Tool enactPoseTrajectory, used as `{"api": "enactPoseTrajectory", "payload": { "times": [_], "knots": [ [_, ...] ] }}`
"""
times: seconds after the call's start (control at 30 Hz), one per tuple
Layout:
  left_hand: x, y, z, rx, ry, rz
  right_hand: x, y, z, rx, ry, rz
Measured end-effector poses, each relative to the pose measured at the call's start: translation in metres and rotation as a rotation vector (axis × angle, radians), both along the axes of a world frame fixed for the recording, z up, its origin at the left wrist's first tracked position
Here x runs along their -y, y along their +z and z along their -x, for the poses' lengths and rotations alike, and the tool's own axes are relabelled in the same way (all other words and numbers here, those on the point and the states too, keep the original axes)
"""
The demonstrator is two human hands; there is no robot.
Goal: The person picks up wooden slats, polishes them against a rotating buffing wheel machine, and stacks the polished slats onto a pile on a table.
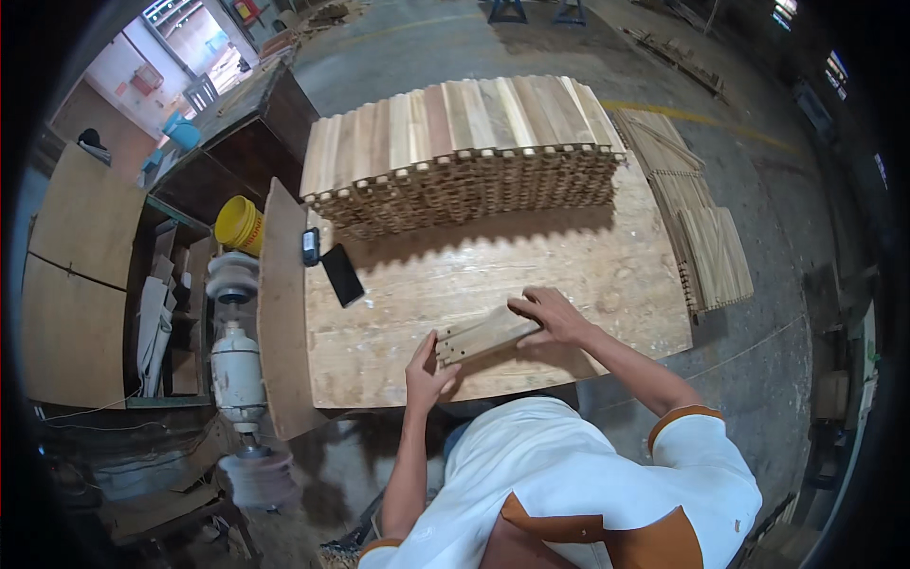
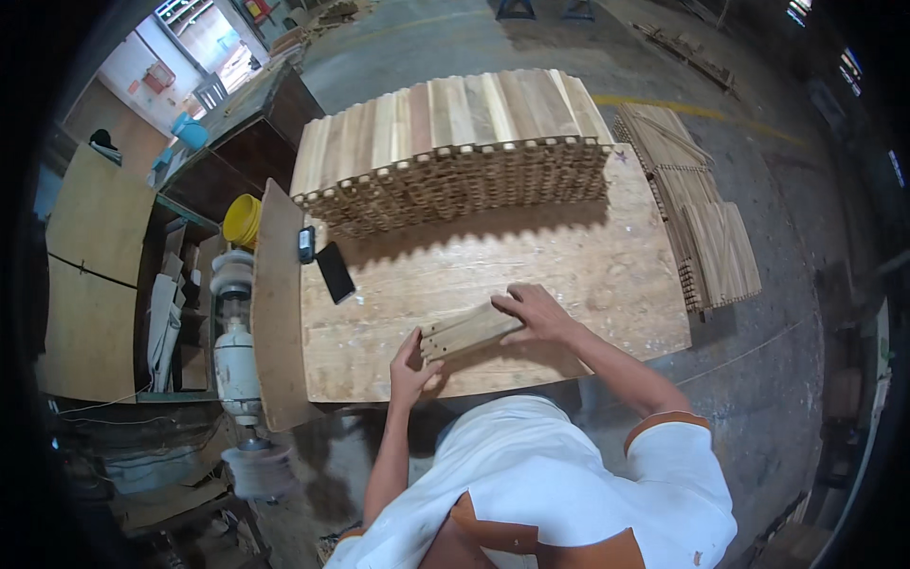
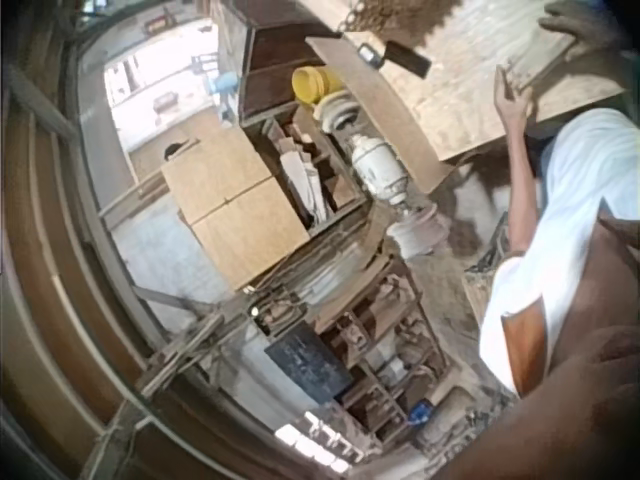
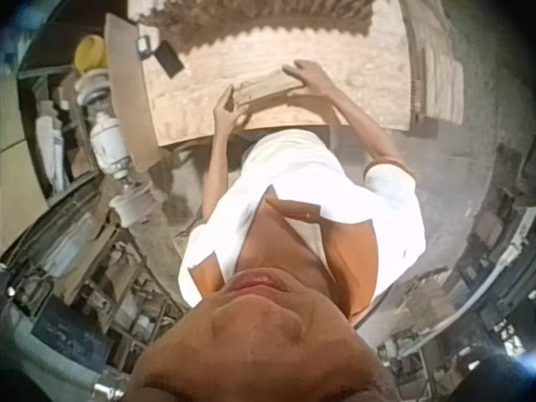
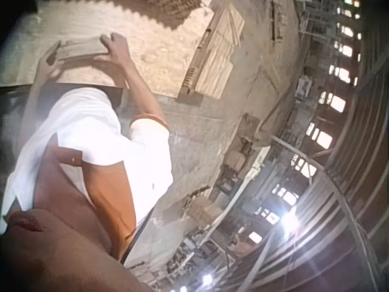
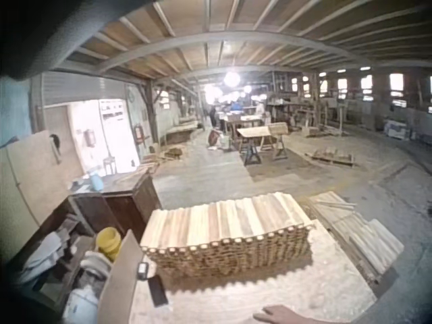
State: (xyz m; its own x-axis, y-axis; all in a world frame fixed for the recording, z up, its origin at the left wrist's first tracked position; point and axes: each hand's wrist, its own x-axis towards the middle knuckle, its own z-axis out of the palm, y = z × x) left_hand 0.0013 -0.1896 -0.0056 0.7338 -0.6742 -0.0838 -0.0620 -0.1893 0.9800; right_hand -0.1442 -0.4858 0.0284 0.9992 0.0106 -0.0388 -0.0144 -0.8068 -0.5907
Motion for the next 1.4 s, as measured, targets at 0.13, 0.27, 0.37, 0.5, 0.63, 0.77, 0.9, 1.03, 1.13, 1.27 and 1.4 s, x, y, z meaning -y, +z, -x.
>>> {"api": "enactPoseTrajectory", "payload": {
  "times": [0.13,0.27,0.37,0.5,0.63,0.77,0.9,1.03,1.13,1.27,1.4],
  "knots": [
    [0.041,-0.024,0.017,0.422,-0.025,-0.252,0.021,-0.029,0.018,0.111,-0.051,0.045],
    [0.050,-0.031,0.038,0.443,0.014,-0.439,0.005,-0.052,0.024,0.263,-0.532,-0.431],
    [0.053,-0.031,0.043,0.425,-0.026,-0.449,-0.009,-0.061,0.020,0.299,-0.633,-0.626],
    [0.057,-0.030,0.045,0.396,-0.051,-0.506,-0.013,-0.062,0.016,0.340,-0.672,-0.620],
    [0.057,-0.030,0.046,0.418,-0.025,-0.473,-0.010,-0.059,0.019,0.319,-0.626,-0.661],
    [0.057,-0.033,0.046,0.413,-0.022,-0.463,-0.009,-0.057,0.020,0.281,-0.615,-0.629],
    [0.056,-0.034,0.046,0.387,-0.048,-0.500,-0.008,-0.051,0.021,0.229,-0.624,-0.630],
    [0.055,-0.036,0.049,0.408,-0.007,-0.435,-0.007,-0.047,0.026,0.232,-0.612,-0.567],
    [0.054,-0.038,0.053,0.402,0.001,-0.460,-0.006,-0.047,0.030,0.175,-0.629,-0.558],
    [0.055,-0.037,0.055,0.401,0.011,-0.468,-0.005,-0.048,0.033,0.150,-0.594,-0.592],
    [0.056,-0.032,0.054,0.370,-0.025,-0.542,-0.001,-0.038,0.033,0.120,-0.608,-0.609]
  ]
}}
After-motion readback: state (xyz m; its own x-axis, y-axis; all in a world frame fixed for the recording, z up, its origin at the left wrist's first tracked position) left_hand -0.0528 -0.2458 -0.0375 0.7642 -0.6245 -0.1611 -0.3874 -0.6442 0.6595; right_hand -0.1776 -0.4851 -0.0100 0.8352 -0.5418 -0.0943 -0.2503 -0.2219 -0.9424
